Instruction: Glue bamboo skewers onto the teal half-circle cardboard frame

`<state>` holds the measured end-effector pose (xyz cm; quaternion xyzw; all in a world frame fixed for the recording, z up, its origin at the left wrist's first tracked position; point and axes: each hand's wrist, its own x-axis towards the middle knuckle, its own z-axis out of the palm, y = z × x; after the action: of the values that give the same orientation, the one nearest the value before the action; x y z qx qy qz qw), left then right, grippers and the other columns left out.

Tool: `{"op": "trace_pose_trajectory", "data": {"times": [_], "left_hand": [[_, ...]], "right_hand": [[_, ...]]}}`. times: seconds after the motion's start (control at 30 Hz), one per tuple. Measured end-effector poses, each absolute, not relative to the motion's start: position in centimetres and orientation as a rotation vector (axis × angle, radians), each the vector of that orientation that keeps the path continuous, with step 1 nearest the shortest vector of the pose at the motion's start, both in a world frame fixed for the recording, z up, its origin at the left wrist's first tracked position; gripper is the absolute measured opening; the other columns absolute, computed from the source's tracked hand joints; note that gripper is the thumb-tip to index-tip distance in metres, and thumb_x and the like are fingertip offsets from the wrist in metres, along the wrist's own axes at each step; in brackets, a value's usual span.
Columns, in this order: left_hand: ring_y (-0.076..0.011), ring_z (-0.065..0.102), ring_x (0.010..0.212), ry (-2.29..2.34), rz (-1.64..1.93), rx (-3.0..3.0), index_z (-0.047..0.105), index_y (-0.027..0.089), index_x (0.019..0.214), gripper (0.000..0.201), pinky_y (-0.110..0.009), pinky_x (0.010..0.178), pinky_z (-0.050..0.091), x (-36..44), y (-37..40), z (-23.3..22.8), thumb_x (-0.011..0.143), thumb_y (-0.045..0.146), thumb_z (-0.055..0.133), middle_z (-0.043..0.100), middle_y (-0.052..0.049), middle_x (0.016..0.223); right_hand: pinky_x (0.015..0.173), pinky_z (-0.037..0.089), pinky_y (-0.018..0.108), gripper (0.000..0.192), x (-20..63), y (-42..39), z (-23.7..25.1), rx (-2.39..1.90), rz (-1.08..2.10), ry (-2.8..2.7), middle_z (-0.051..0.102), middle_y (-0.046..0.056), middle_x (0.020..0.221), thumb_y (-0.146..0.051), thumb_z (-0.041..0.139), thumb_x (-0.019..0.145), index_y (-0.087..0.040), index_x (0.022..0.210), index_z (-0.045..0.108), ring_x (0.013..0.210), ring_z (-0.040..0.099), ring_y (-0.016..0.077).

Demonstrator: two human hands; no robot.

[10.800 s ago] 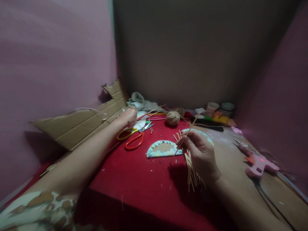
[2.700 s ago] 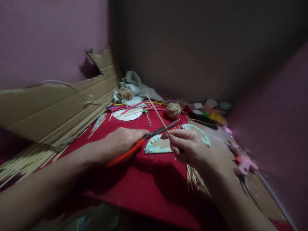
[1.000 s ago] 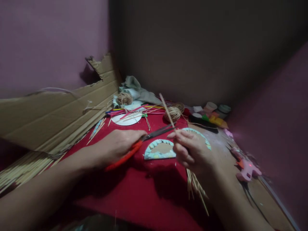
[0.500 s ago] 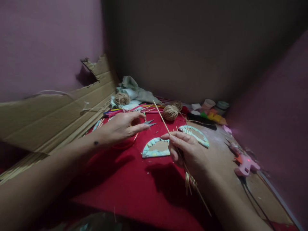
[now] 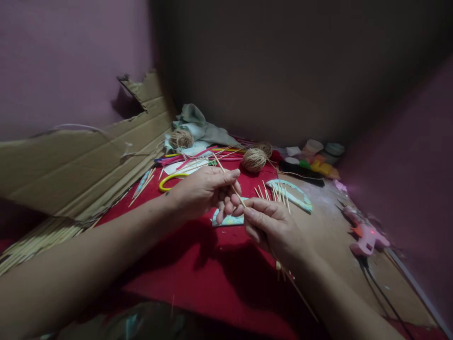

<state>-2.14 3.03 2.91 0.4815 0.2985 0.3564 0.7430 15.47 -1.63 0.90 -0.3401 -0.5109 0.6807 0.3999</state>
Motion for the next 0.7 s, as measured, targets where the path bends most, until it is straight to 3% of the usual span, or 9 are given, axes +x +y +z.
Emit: {"op": "trace_pose_trajectory", "data": {"times": [0.7], "left_hand": [[-0.0126, 0.056, 0.034, 0.618, 0.899, 0.887, 0.064, 0.009, 0.067, 0.033, -0.019, 0.026, 0.043, -1.6, 1.8, 1.9, 0.093, 0.025, 0.051, 0.065, -0.005, 0.05]], "right_hand": [[0.032, 0.018, 0.017, 0.02, 15.5, -1.8, -0.4, -0.697, 1.876, -1.186, 0.046, -0.008, 0.043, -0.036, 0.066, 0.085, -0.016, 0.086, 0.069, 0.032, 0.027, 0.0033]]}}
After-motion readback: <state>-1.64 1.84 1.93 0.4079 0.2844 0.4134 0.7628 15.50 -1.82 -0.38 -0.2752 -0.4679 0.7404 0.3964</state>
